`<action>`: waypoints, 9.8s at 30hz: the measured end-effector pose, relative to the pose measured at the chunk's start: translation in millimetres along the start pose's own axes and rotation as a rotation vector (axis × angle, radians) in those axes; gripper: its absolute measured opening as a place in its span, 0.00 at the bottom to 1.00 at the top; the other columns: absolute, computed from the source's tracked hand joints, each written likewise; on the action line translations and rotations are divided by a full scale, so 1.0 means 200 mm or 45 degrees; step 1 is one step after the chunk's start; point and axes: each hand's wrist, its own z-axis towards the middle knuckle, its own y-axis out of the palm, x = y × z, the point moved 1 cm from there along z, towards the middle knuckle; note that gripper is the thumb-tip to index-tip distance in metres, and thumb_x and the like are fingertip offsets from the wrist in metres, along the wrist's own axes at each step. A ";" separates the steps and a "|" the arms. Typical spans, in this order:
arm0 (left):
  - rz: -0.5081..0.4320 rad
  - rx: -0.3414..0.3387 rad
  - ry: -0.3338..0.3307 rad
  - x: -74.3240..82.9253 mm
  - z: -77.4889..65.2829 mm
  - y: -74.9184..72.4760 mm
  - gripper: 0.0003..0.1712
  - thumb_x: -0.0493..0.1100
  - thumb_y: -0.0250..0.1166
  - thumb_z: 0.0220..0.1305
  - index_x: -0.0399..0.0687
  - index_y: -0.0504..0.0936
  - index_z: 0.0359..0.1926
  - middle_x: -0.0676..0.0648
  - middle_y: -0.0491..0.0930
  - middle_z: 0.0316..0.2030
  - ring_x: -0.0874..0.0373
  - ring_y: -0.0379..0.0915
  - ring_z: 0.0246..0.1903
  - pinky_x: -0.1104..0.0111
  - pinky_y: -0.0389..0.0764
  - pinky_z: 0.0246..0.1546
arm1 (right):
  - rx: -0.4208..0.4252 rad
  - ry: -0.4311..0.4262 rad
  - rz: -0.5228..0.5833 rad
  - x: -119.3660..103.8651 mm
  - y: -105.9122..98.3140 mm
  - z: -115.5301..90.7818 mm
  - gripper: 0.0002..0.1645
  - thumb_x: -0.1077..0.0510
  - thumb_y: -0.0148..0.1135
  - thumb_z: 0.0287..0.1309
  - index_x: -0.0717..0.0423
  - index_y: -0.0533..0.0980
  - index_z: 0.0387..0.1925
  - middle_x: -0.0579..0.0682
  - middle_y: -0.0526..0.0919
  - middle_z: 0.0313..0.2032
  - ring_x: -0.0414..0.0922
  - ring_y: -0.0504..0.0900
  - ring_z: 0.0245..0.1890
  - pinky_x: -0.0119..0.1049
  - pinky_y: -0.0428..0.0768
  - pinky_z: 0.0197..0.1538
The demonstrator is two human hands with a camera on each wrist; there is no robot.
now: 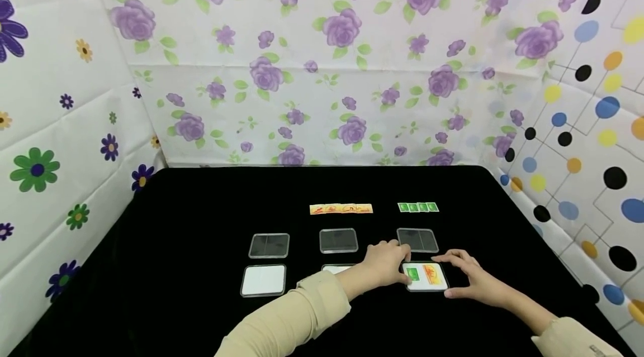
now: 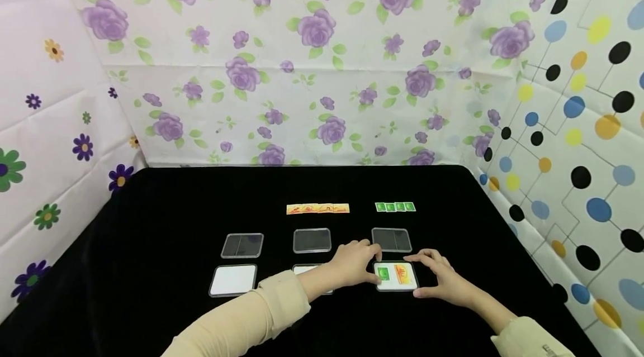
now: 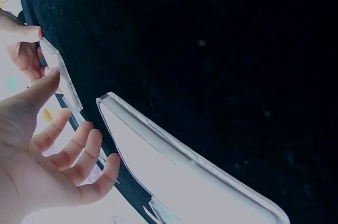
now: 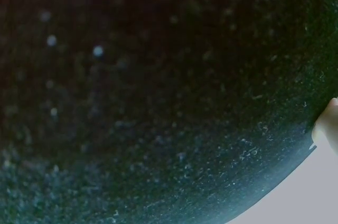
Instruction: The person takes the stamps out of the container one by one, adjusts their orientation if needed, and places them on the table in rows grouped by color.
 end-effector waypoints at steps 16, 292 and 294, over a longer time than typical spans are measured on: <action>0.004 0.025 -0.096 0.03 0.01 0.00 0.15 0.56 0.73 0.48 0.57 0.82 0.34 0.54 0.80 0.39 0.61 0.75 0.37 0.59 0.77 0.39 | 0.019 0.004 0.000 -0.01 0.00 -0.01 0.41 0.47 0.70 0.47 0.53 0.67 0.62 0.63 0.61 0.57 0.56 0.60 0.49 0.59 0.67 0.46; 0.149 0.048 0.097 0.16 0.15 0.03 0.17 0.63 0.68 0.52 0.62 0.83 0.38 0.62 0.80 0.33 0.69 0.72 0.28 0.70 0.76 0.36 | 0.173 -0.096 0.013 0.00 0.06 -0.03 0.37 0.55 0.73 0.45 0.55 0.69 0.58 0.60 0.62 0.56 0.62 0.61 0.51 0.68 0.64 0.41; 0.156 0.054 0.090 0.17 0.14 0.04 0.18 0.64 0.68 0.50 0.62 0.83 0.37 0.62 0.79 0.32 0.69 0.71 0.27 0.70 0.76 0.35 | 0.171 -0.087 0.015 0.00 0.07 -0.03 0.37 0.56 0.72 0.45 0.56 0.69 0.58 0.60 0.63 0.56 0.62 0.61 0.51 0.67 0.65 0.41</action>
